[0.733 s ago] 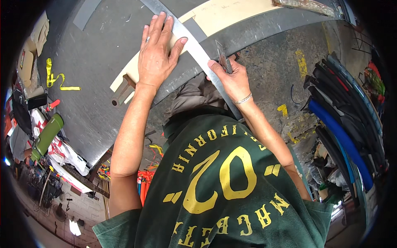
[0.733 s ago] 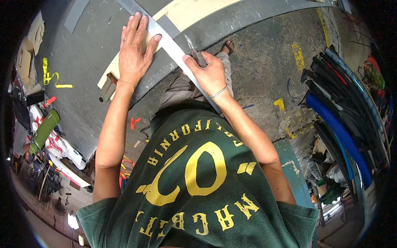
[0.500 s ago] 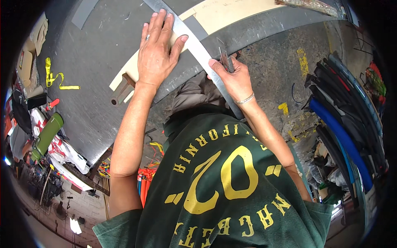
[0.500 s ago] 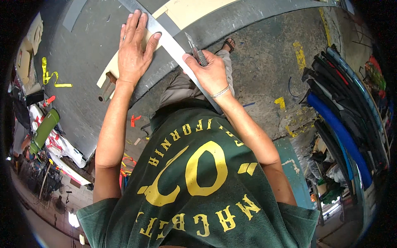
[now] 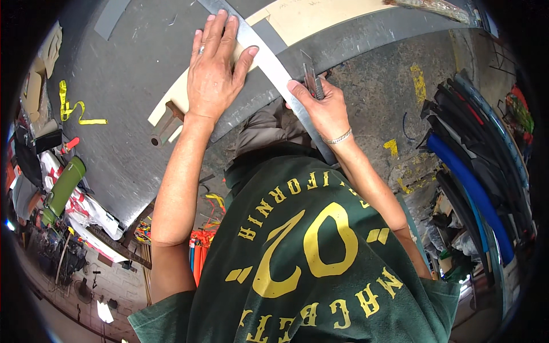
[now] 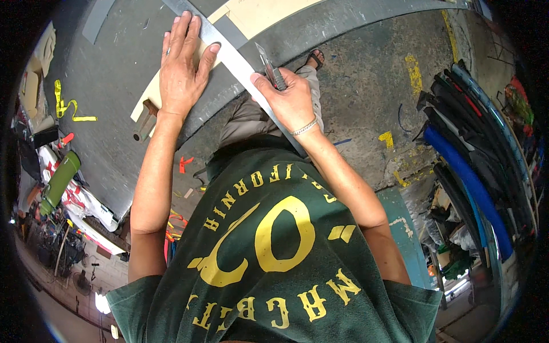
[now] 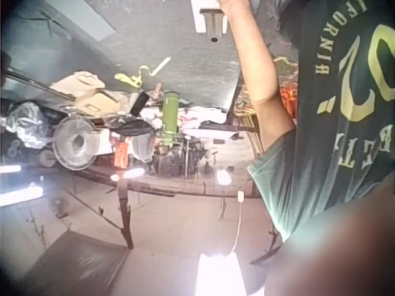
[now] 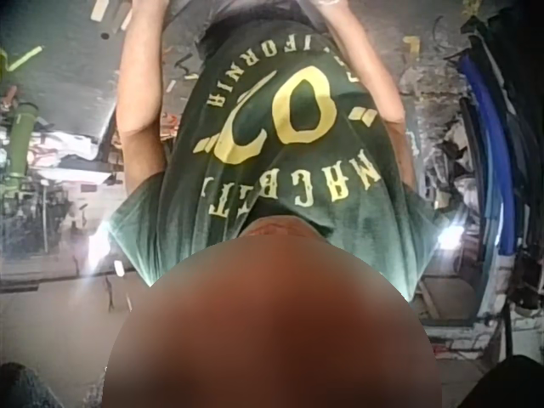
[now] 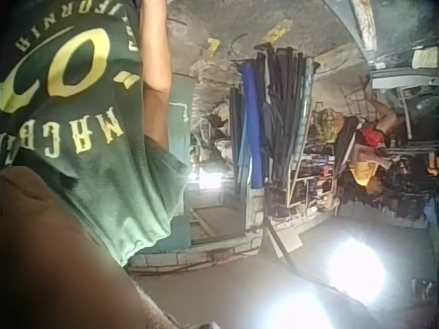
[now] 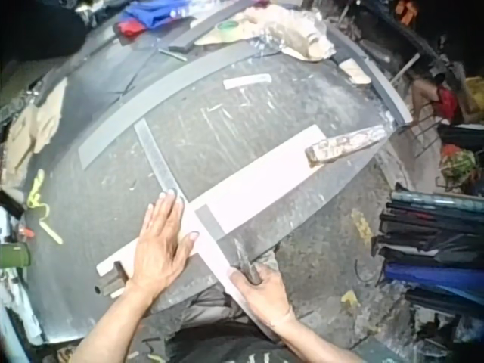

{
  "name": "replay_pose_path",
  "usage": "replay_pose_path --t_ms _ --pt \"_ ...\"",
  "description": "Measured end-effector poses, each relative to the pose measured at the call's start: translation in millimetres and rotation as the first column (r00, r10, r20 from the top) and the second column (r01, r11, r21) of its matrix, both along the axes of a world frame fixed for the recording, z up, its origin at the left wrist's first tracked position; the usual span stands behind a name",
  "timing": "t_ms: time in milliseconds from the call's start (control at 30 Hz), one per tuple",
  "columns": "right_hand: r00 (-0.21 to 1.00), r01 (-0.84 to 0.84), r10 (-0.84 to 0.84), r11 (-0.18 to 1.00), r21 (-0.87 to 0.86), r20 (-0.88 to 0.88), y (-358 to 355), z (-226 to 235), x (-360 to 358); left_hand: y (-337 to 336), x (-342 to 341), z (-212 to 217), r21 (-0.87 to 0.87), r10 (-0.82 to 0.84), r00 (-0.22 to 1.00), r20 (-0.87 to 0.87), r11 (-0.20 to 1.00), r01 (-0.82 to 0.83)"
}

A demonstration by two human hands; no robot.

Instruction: Measuring and cutting strips of material using a metal ruler and a utility knife on a workbench.

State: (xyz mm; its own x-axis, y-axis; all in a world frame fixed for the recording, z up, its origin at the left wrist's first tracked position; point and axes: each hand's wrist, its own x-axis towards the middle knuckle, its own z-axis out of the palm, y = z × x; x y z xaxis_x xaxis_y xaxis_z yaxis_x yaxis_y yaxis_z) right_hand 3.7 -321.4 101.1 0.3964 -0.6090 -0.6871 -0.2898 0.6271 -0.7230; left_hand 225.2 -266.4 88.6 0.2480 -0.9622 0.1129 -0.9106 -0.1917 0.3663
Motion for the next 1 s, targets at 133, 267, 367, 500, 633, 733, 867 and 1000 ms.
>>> replay_pose_path --t_ms 133,267,367,500,633,733,867,1000 --pt "1.000 -0.021 0.020 0.999 -0.028 -0.016 -0.6 0.1 -0.3 -0.3 0.1 0.7 0.002 -0.004 1.000 0.009 1.000 0.003" --pt "1.000 -0.009 0.008 0.999 -0.040 -0.013 1.2 -3.6 -0.3 -0.6 0.1 -1.5 -0.004 -0.001 1.000 0.003 1.000 0.001" --pt "1.000 -0.009 0.009 0.999 -0.045 -0.008 1.6 -2.9 0.2 -1.0 1.5 -1.8 -0.014 0.000 1.000 -0.004 1.000 0.000" --pt "1.000 -0.007 0.007 1.000 -0.030 -0.020 1.1 -2.6 0.5 -0.6 1.7 -2.1 -0.017 0.005 1.000 -0.011 1.000 -0.005" --pt "0.999 -0.024 0.023 0.999 -0.032 -0.022 0.4 -1.7 0.8 0.0 1.8 -1.1 -0.003 0.008 1.000 0.002 1.000 -0.008" --pt "1.000 -0.013 0.012 0.999 -0.031 -0.016 0.3 -3.3 -0.5 -1.4 1.1 -0.9 -0.002 0.007 1.000 0.005 1.000 -0.007" --pt "1.000 -0.011 0.011 1.000 -0.008 -0.003 -0.9 -1.1 0.3 -0.4 1.7 -1.0 -0.008 0.007 1.000 0.005 1.000 -0.007" --pt "1.000 0.002 -0.002 1.000 0.013 -0.001 -1.2 -1.2 0.3 -0.8 1.1 -0.6 -0.004 0.010 1.000 0.018 1.000 -0.010"
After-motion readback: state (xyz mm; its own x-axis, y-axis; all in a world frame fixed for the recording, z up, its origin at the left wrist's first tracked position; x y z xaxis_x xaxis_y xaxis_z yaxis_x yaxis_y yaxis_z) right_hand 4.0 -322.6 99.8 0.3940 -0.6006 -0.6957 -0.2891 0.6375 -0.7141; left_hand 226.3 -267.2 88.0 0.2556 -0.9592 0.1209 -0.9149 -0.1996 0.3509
